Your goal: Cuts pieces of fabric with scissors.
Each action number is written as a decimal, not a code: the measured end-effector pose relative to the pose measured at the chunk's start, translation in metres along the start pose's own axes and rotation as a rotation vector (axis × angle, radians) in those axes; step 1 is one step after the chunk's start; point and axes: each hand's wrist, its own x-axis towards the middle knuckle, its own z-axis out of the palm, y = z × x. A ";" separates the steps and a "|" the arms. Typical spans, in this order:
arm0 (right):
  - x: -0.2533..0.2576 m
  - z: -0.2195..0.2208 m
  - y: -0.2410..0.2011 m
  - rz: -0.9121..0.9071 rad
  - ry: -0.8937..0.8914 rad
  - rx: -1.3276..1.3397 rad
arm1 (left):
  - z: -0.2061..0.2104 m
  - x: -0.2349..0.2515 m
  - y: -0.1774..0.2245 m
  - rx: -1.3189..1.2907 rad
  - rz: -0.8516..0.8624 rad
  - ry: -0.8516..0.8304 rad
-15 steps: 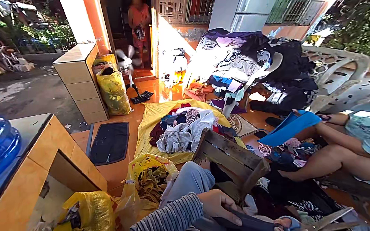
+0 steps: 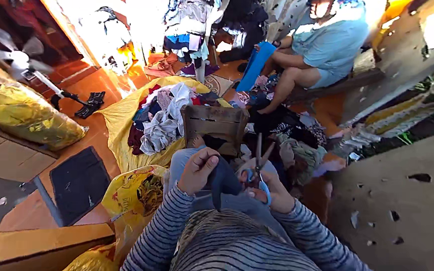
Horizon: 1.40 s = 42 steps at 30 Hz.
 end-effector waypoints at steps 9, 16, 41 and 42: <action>-0.019 -0.015 0.037 0.303 -0.253 -0.182 | -0.017 0.001 0.026 -0.031 -0.044 -0.033; -0.009 -0.017 0.049 0.078 -0.333 -0.277 | -0.019 0.007 0.025 -0.006 -0.077 -0.024; -0.008 -0.008 0.045 0.136 -0.256 -0.110 | -0.024 0.004 0.020 0.078 -0.217 0.043; -0.006 -0.008 0.044 0.132 -0.256 -0.109 | -0.023 0.004 0.021 0.083 -0.215 0.034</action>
